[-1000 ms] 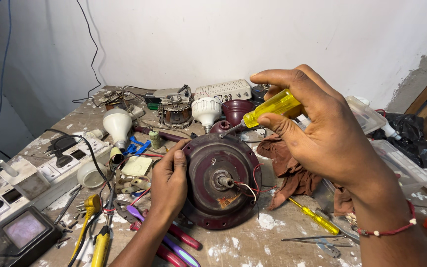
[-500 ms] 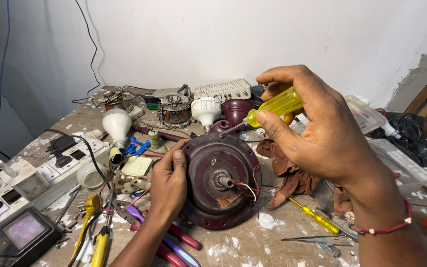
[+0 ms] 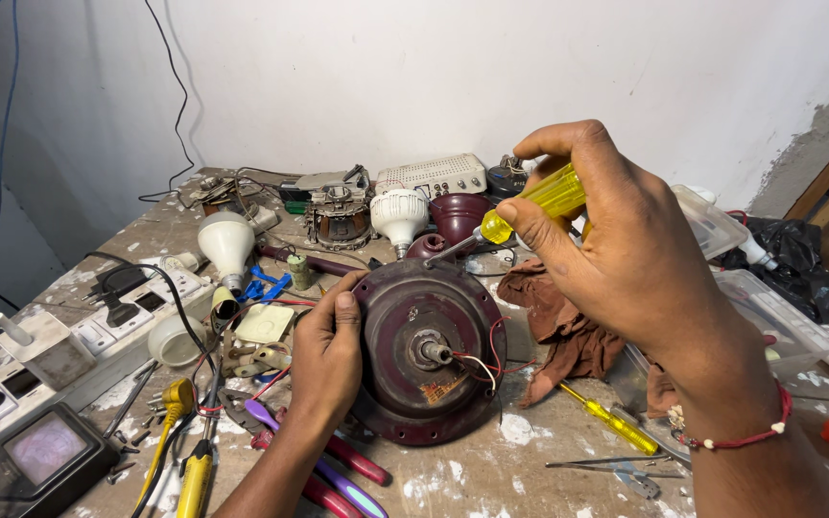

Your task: The person twists and connects electrical wires at the hub of a ceiling fan motor housing, then uses a yellow-handled screwdriver to drive screws into the housing, repositioning the fan to reach each screw. They finish by wiping the housing and their hands with a cloth.

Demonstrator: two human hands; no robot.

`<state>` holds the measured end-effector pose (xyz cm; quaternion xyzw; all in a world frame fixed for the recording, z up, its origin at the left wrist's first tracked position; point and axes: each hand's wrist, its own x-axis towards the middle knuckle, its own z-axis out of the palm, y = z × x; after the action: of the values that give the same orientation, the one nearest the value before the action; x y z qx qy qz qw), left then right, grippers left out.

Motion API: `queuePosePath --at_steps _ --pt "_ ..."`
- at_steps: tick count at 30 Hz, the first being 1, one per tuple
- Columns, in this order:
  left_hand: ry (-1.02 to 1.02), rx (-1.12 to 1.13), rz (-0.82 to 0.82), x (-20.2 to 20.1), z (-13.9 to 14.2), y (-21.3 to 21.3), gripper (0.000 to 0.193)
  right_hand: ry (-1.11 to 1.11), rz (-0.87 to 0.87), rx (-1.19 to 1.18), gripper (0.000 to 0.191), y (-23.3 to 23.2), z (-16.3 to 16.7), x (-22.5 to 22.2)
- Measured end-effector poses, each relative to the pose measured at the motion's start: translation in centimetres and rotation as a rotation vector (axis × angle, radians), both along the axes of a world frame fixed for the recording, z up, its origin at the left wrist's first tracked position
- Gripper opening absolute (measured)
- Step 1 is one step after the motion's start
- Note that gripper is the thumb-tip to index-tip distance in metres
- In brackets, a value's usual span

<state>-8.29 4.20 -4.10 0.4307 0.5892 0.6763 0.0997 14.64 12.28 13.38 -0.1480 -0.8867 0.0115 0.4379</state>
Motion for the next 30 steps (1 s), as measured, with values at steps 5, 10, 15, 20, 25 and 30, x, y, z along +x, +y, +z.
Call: queuePosePath --at_steps 5,10,15,20,25,30 --pt "-0.002 0.001 0.002 0.0 -0.1 0.0 0.043 0.013 0.079 -0.003 0.038 -0.2 0.0 0.0" --pt "0.003 -0.020 0.016 0.1 0.0 -0.1 0.043 0.000 0.093 -0.067 0.039 -0.5 0.1 0.0" --pt "0.000 0.001 -0.002 0.1 0.1 0.0 0.043 -0.018 0.108 -0.195 0.042 -0.8 0.3 0.1" --pt "-0.002 -0.009 0.005 0.1 0.1 0.0 0.043 -0.023 0.131 -0.193 0.045 -1.1 0.4 0.2" --pt "0.001 -0.014 0.009 0.0 0.0 0.0 0.043 -0.041 0.132 -0.285 0.048 -1.3 0.5 0.2" --pt "-0.016 0.000 0.001 -0.1 -0.3 0.1 0.042 -0.005 0.193 -0.222 0.044 -1.1 0.1 -0.1"
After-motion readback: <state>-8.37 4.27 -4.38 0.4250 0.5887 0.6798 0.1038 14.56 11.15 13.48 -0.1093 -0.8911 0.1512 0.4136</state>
